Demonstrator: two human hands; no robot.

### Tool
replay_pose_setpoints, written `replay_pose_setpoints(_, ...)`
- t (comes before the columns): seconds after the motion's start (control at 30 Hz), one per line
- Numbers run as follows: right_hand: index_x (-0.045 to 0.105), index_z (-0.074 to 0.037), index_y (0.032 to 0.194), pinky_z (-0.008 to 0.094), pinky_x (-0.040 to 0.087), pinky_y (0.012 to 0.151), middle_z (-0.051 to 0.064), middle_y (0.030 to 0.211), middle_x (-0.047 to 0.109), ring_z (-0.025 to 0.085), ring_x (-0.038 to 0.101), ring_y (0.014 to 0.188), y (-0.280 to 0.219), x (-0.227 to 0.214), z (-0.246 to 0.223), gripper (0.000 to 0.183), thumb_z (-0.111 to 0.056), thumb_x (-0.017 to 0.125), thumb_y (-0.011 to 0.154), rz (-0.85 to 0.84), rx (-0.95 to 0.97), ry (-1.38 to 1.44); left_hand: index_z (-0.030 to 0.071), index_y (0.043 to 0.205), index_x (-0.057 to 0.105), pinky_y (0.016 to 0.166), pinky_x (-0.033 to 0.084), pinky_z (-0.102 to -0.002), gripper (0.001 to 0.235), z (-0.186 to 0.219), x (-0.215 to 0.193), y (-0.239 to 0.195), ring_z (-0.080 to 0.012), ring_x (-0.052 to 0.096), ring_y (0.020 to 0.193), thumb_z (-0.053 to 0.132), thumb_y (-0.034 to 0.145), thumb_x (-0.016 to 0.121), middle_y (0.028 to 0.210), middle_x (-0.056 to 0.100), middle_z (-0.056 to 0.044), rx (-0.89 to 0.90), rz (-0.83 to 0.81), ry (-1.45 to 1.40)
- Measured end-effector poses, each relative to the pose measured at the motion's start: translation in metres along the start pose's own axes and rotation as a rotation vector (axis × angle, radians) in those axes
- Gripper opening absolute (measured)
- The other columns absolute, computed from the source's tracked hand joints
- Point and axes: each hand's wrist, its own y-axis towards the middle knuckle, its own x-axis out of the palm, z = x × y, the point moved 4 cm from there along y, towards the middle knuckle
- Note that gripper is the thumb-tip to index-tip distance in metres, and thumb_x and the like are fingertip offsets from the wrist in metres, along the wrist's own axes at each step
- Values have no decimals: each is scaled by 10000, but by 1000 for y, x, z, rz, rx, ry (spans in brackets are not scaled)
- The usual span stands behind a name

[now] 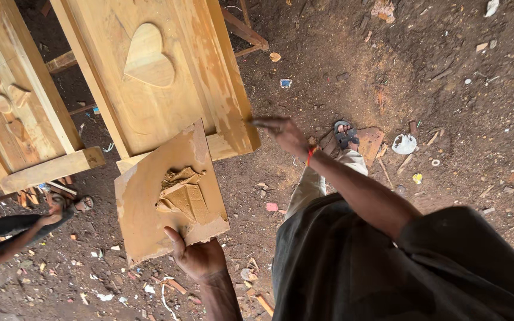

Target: The person uses a putty knife to apply a brown filler paste onto a wooden panel featuring carved star and heart designs. They spread the filler into the carved recesses and smooth the surface, working on multiple panels in an outdoor workshop setting.

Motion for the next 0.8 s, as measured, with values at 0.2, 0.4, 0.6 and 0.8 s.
replay_pose_setpoints(0.2, 706, -117, 1289, 284, 604, 736, 119, 1241, 763, 212, 784, 1007, -90, -8, 12, 318, -6, 610, 1007, -233, 355, 160, 69, 1492, 529, 1165, 447, -422, 540, -5, -1, -5, -214, 586, 1333, 371, 1049, 592, 1462, 616, -71, 27, -2, -37)
replay_pose_setpoints(0.4, 668, 72, 1240, 446, 603, 809, 167, 1174, 763, 305, 764, 1037, -75, -58, 6, 357, -70, 707, 915, -294, 893, 1026, 60, 1503, 530, 1180, 450, -422, 544, -2, -22, -33, -212, 585, 1348, 352, 1050, 607, 1488, 608, -70, 118, 25, -175)
replay_pose_setpoints(0.6, 684, 26, 1246, 535, 513, 1036, 128, 1202, 756, 280, 712, 1128, -57, -90, -20, 357, -131, 707, 926, -226, 905, 1093, 35, 1483, 534, 1190, 474, -435, 504, 3, -53, -40, -239, 604, 1349, 305, 1062, 585, 1477, 616, -113, 229, 43, -318)
replay_pose_setpoints(0.8, 689, 25, 1185, 519, 459, 1122, 123, 1195, 757, 268, 696, 1162, -80, -113, -20, 272, -113, 704, 952, 25, 911, 995, -1, 1490, 541, 1158, 531, -429, 438, 31, -64, 5, -268, 646, 1298, 253, 1134, 556, 1441, 633, -171, 261, -81, -419)
